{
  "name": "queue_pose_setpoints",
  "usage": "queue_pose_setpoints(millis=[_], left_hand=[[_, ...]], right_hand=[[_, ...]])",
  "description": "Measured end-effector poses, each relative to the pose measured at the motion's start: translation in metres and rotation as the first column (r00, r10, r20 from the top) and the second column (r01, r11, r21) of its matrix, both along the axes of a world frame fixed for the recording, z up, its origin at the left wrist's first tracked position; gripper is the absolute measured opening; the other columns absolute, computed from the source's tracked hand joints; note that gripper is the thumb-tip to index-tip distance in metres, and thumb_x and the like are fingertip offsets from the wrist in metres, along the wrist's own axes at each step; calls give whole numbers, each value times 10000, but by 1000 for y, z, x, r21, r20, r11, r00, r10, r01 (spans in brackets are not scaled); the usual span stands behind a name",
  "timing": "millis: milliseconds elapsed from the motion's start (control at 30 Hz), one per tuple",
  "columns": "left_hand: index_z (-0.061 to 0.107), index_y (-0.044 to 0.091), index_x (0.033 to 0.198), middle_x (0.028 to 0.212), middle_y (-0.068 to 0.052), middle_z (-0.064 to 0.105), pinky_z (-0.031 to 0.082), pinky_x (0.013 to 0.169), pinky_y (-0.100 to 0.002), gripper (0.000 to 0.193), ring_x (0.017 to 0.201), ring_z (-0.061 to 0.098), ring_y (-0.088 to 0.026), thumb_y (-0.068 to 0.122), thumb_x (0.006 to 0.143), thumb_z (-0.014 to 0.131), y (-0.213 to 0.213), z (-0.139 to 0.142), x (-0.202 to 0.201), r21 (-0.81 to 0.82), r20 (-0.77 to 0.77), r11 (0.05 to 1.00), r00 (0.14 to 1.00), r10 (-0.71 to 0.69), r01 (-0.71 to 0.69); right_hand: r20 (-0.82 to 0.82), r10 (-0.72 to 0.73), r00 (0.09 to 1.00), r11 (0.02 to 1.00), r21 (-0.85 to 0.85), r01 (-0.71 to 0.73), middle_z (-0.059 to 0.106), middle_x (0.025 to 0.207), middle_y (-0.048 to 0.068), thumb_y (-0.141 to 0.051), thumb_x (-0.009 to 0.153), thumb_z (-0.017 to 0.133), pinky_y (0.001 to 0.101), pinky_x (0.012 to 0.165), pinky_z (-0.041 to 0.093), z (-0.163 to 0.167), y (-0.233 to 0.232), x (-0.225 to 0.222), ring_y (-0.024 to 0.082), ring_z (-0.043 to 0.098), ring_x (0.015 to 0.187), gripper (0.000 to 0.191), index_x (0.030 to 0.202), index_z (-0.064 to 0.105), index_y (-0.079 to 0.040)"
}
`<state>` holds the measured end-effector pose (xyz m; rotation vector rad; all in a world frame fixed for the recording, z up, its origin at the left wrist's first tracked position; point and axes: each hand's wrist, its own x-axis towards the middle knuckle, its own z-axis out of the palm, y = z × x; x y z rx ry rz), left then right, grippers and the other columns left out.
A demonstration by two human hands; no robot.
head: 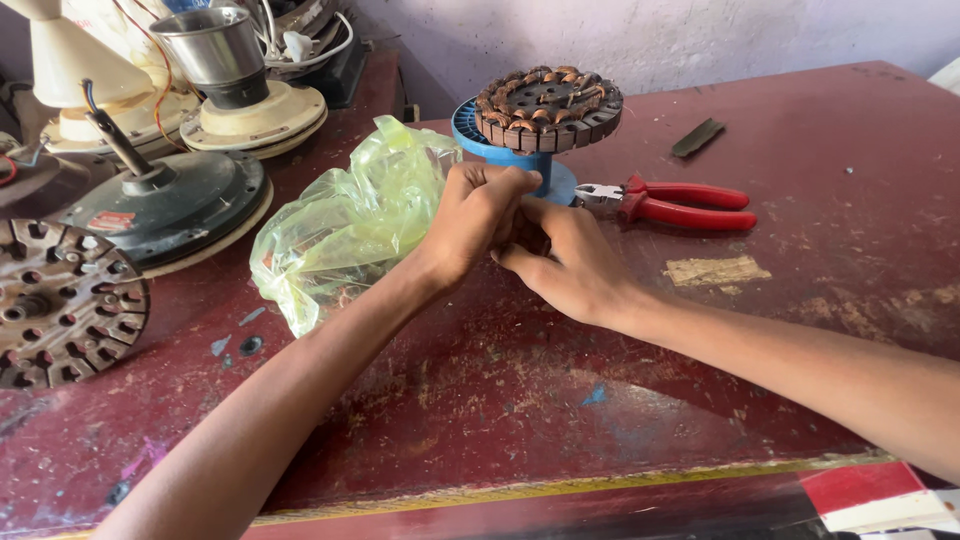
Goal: The person repeatedly pulls thin wire strands from a blue cylindrical motor component, likely a fan motor stator, and discards them into a plastic bag. The person uses both hands to extract the strands and occasionally rotates the component to access different areas.
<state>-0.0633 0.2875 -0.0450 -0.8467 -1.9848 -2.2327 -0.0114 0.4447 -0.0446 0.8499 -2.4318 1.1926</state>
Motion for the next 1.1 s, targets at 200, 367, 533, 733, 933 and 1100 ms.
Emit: queue_pose_setpoints(millis=[200, 367, 533, 733, 933, 1100], left_hand=[[625, 67, 622, 543, 12, 547, 357, 419, -270, 388, 453, 466, -62, 230, 973, 600, 0, 22, 17, -73, -24, 997, 1000, 7, -9], [629, 71, 619, 521, 11, 550, 381, 395, -273, 426, 431, 497, -69, 288, 984, 602, 0, 39, 34, -132, -60, 991, 998, 15, -23], [609, 74, 610, 515, 14, 539, 383, 397, -273, 462, 430, 493, -69, 324, 998, 600, 5, 52, 45, -169, -86, 985, 996, 0, -15], [639, 61, 663, 574, 40, 540, 378, 434, -280, 460, 498, 478, -48, 347, 1019, 584, 12, 67, 57, -225, -108, 974, 994, -27, 2], [586, -40, 701, 622, 35, 470, 385, 504, -311, 494, 619, 400, -38, 313, 1045, 620, 15, 78, 67, -272, -309, 947, 948, 80, -169], [689, -12, 747, 597, 52, 512, 381, 502, -286, 362, 600, 431, -19, 239, 994, 605, 21, 86, 66, -243, -336, 947, 934, 121, -210]], right_hand=[[18, 17, 1000, 1000, -2, -17, 730, 845, 67, -185, 859, 696, 324, 700, 527, 18, 0, 12, 142, 662, 745, 208, 955, 677, -1], [66, -30, 997, 999, 41, 27, 728, 814, 78, -180, 866, 707, 325, 693, 526, 31, -2, 25, 143, 671, 733, 203, 947, 685, 5], [53, 12, 999, 1000, 22, -13, 747, 850, 90, -170, 860, 710, 325, 720, 553, 43, 5, 36, 155, 710, 774, 219, 950, 681, 28], [55, -1, 999, 999, 50, -2, 768, 878, 129, -185, 855, 713, 347, 730, 576, 56, 13, 44, 181, 743, 797, 264, 978, 688, 47], [107, -90, 990, 994, 76, 82, 755, 783, 121, -206, 870, 720, 364, 627, 542, 68, 18, 48, 172, 711, 683, 253, 912, 710, 43], [194, 4, 981, 952, -302, 56, 629, 837, 48, -126, 910, 514, 319, 588, 440, 85, 30, 40, 129, 543, 678, 239, 1044, 680, -19]])
